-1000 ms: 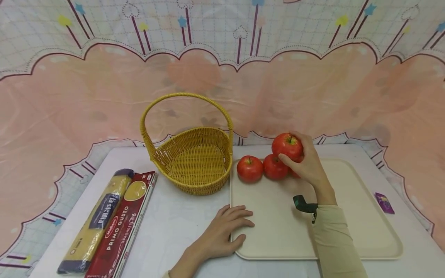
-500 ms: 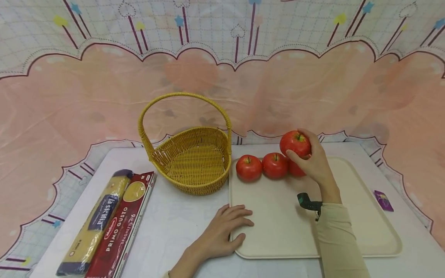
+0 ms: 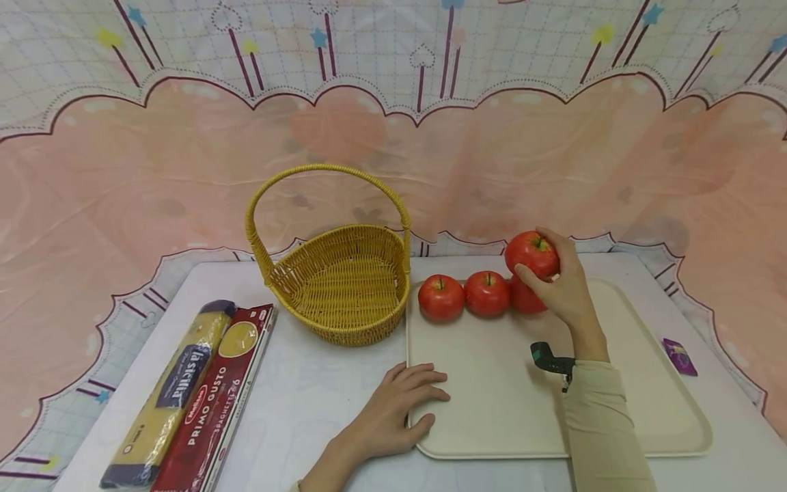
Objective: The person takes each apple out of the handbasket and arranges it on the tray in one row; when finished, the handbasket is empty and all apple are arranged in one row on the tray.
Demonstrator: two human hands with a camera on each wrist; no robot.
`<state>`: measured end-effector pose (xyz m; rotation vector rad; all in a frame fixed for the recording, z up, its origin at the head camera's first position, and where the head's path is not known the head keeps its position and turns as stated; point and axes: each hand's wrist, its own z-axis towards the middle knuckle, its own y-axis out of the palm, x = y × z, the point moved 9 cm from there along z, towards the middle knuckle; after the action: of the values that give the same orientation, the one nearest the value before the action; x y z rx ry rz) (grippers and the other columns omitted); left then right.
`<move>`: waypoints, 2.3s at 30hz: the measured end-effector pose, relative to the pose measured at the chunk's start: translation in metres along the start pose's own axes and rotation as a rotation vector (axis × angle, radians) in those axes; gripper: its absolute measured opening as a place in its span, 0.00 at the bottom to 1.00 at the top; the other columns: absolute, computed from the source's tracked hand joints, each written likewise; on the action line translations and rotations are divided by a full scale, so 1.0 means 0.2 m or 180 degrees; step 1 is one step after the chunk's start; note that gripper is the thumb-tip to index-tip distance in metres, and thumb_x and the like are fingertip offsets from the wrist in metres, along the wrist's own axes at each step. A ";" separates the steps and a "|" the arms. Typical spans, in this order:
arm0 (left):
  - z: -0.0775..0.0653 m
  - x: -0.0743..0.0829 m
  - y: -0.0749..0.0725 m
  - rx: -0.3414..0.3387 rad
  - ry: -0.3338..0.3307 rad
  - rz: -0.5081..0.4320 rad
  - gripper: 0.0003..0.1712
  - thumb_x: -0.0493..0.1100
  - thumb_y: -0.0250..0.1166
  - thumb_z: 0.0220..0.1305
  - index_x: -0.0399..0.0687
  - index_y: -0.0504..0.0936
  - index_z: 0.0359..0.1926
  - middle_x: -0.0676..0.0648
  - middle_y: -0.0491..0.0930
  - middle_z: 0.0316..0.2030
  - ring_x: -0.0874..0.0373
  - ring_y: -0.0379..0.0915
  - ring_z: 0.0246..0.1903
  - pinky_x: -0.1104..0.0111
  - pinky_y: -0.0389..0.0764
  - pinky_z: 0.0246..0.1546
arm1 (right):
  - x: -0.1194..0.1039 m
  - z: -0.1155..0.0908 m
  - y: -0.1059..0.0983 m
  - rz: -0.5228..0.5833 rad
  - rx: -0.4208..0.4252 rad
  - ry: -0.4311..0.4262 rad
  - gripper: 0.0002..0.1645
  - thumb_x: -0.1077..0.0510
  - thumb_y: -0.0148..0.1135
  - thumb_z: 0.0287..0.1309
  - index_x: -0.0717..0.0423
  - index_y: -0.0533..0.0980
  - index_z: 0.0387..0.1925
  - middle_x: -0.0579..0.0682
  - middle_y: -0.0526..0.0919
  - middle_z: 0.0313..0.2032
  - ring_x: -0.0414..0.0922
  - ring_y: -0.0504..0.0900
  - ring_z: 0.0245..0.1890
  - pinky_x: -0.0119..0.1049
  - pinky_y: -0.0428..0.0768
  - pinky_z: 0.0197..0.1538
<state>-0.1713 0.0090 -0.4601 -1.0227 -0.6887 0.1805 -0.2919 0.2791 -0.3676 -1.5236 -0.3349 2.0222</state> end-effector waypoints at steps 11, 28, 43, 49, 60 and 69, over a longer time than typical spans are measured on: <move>0.00 0.00 0.00 -0.0020 -0.0005 -0.0021 0.17 0.45 0.61 0.58 0.64 0.78 0.50 0.60 0.70 0.61 0.59 0.58 0.68 0.46 0.59 0.65 | 0.05 0.00 -0.08 -0.0050 0.0204 0.0114 0.46 0.52 0.66 0.53 0.39 0.55 0.70 0.53 0.60 0.66 0.55 0.60 0.65 0.64 0.69 0.59; 0.01 0.00 0.00 -0.0052 -0.0044 -0.0033 0.17 0.46 0.61 0.58 0.64 0.78 0.50 0.60 0.70 0.61 0.59 0.58 0.68 0.46 0.59 0.65 | 0.17 -0.02 -0.16 -0.0066 0.0379 0.0530 0.48 0.50 0.65 0.54 0.37 0.51 0.71 0.51 0.55 0.69 0.54 0.57 0.68 0.62 0.68 0.61; 0.00 -0.01 0.00 -0.0026 -0.0027 -0.0039 0.17 0.45 0.61 0.57 0.64 0.78 0.50 0.60 0.70 0.61 0.59 0.58 0.68 0.46 0.59 0.64 | 0.26 -0.03 -0.21 -0.0088 0.0639 0.0741 0.45 0.50 0.64 0.54 0.45 0.53 0.71 0.56 0.56 0.68 0.55 0.59 0.66 0.59 0.67 0.64; 0.00 0.00 0.00 -0.0026 0.0001 -0.0014 0.17 0.45 0.61 0.58 0.64 0.78 0.50 0.61 0.70 0.61 0.60 0.59 0.68 0.46 0.59 0.64 | 0.32 -0.04 -0.22 -0.0076 0.0655 0.0959 0.45 0.48 0.62 0.56 0.45 0.52 0.71 0.58 0.55 0.67 0.57 0.58 0.67 0.59 0.68 0.63; 0.01 0.00 0.00 -0.0020 0.0005 -0.0024 0.17 0.45 0.61 0.58 0.64 0.78 0.50 0.59 0.71 0.61 0.59 0.59 0.67 0.46 0.60 0.64 | 0.43 -0.05 -0.23 -0.0090 0.0601 0.1333 0.46 0.45 0.60 0.57 0.46 0.49 0.72 0.62 0.54 0.66 0.59 0.58 0.67 0.60 0.67 0.64; 0.01 -0.01 0.01 -0.0073 -0.0038 -0.0059 0.17 0.46 0.60 0.59 0.64 0.77 0.50 0.60 0.70 0.61 0.60 0.58 0.68 0.47 0.58 0.66 | 0.49 -0.08 -0.22 -0.0042 0.0568 0.1509 0.47 0.44 0.59 0.57 0.49 0.49 0.72 0.64 0.53 0.67 0.60 0.57 0.68 0.59 0.64 0.66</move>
<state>-0.1735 0.0105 -0.4624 -1.0375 -0.7122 0.1631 -0.2818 0.3680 -0.4274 -1.8107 0.0245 1.5659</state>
